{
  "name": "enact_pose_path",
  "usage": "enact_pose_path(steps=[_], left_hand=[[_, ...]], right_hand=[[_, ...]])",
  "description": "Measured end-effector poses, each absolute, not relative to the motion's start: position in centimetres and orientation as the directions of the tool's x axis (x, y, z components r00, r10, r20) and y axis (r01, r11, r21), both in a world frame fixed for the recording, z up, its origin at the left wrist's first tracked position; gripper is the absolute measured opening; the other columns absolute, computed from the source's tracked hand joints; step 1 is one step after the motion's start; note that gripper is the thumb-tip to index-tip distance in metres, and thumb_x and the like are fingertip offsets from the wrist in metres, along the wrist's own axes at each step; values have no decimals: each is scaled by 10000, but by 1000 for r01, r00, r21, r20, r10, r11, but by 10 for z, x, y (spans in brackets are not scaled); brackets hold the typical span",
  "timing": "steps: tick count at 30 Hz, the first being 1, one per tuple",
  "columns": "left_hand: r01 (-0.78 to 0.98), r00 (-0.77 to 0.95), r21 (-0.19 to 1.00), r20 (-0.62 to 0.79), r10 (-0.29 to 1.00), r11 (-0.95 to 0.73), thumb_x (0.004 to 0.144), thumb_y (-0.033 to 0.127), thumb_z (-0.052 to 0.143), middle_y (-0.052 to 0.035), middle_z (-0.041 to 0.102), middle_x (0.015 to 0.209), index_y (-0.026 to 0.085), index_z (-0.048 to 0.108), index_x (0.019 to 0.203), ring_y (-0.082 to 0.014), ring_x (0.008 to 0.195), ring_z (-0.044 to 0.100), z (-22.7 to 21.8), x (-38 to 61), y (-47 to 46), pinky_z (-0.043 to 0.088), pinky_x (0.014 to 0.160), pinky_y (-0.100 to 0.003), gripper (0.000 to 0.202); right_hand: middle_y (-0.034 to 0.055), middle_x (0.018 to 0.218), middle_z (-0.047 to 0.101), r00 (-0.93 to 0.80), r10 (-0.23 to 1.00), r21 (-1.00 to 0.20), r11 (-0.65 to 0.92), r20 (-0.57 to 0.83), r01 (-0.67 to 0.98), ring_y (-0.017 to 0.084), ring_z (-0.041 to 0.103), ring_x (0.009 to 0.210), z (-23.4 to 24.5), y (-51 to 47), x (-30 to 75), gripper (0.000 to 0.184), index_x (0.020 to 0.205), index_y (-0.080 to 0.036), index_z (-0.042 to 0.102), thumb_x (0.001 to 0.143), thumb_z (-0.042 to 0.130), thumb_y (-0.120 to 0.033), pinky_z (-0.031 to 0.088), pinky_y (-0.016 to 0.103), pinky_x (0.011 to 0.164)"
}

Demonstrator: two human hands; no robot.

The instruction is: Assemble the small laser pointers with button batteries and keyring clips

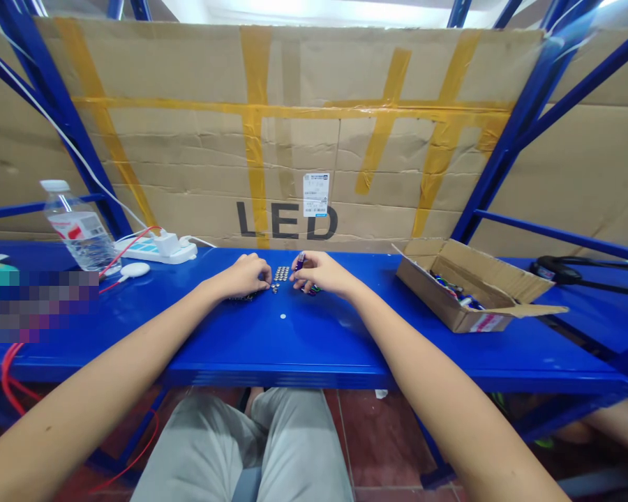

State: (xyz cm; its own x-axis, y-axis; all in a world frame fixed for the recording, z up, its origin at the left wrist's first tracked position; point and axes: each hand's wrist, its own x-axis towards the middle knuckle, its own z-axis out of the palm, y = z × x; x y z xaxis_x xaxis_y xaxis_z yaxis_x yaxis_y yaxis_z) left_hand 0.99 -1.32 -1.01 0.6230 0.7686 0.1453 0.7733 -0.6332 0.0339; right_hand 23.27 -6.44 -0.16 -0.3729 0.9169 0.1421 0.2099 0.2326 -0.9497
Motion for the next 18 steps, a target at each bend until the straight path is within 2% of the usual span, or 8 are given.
enact_pose_path(steps=[7, 13, 16, 18], left_hand=[[732, 655, 99, 173, 736, -674, 745, 158, 684, -30, 745, 761, 200, 712, 693, -214, 827, 641, -9, 10, -15, 388, 867, -370, 73], [731, 655, 83, 194, 730, -677, 759, 121, 648, -43, 751, 791, 201, 720, 707, -237, 883, 642, -8, 10, -19, 387, 893, -402, 119], [702, 625, 121, 369, 688, -702, 813, 162, 630, -38, 751, 857, 201, 708, 758, -239, 928, 616, -4, 8, -22, 398, 911, -420, 102], [625, 591, 158, 544, 596, -764, 857, 202, 623, -32, 744, 896, 200, 695, 826, -219, 925, 604, 0, 9, -27, 421, 912, -407, 79]], right_hand=[[79, 821, 711, -349, 923, -945, 248, 163, 214, 190, 692, 712, 1, -64, 236, 160, 840, -183, 572, 727, 677, -141, 530, 260, 524], [46, 753, 686, -362, 916, -914, 287, 175, 285, 160, 654, 660, 2, -68, 233, 146, 835, -172, 644, 696, 636, -127, 509, 248, 532], [25, 713, 670, -346, 913, -876, 338, 216, 344, 154, 635, 648, 0, -65, 234, 230, 857, -167, 697, 671, 578, -100, 495, 247, 547], [19, 725, 673, -338, 904, -840, 387, 263, 380, 151, 627, 655, -3, -62, 235, 287, 865, -166, 717, 655, 537, -89, 491, 251, 573]])
